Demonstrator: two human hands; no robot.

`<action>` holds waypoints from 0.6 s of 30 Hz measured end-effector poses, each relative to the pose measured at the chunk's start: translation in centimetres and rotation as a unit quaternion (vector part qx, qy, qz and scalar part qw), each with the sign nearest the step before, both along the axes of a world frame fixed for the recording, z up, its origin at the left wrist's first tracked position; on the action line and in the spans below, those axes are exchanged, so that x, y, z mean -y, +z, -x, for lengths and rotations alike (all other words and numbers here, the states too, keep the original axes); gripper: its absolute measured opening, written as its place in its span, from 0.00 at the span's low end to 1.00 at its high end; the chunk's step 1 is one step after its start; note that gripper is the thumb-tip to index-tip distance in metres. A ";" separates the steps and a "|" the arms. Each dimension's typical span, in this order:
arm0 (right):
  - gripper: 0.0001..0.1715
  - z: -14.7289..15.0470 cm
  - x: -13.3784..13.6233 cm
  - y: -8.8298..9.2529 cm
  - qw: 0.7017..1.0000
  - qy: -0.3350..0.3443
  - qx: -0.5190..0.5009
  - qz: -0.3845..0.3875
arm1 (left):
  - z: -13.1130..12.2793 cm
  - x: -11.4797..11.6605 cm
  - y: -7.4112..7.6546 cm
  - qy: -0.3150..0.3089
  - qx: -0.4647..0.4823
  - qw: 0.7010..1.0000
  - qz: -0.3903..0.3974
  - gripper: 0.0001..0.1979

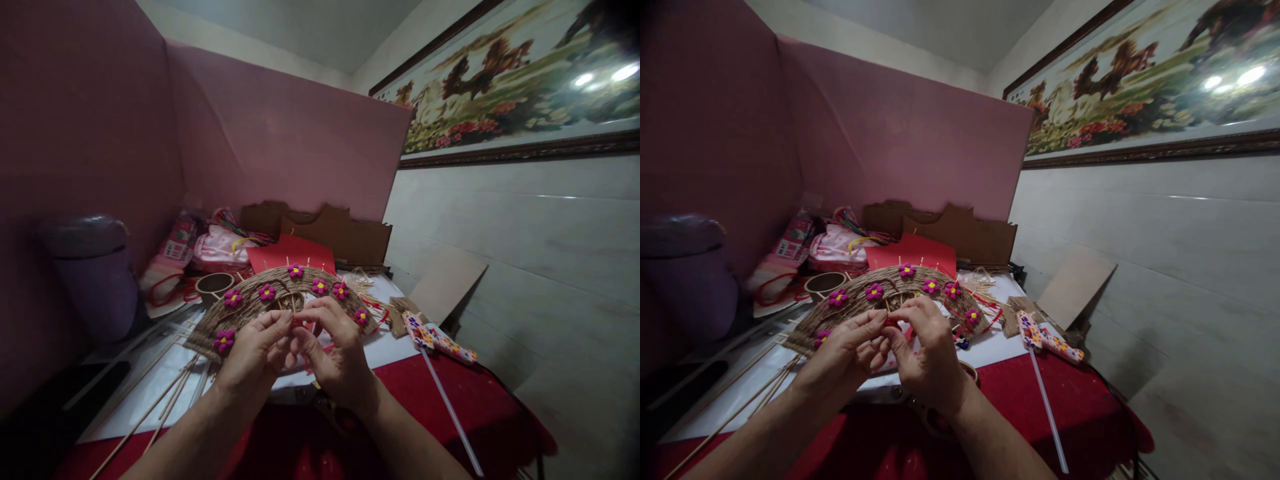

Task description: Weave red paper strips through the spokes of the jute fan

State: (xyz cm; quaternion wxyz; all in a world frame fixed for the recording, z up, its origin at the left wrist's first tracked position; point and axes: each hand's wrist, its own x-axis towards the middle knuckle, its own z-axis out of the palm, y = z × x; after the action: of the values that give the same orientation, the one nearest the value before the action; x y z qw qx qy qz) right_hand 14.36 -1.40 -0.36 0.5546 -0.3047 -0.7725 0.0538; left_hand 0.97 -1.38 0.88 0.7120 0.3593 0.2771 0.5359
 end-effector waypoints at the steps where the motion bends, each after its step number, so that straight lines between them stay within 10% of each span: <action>1: 0.07 0.0 0.0 0.0 1.000 0.001 -0.004 0.002 | 0.0 0.0 0.0 -0.001 -0.001 1.000 -0.001 0.11; 18: 0.06 0.0 -0.4 -0.2 0.994 0.029 -0.075 0.074 | -0.1 0.0 0.3 0.077 -0.036 0.996 -0.040 0.12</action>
State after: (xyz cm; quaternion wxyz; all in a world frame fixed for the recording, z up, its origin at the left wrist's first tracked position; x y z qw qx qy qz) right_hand 14.37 -1.02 -0.58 0.5852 -0.3171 -0.7311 0.1498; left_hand 1.03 -1.41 1.16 0.6428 0.3845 0.3077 0.5868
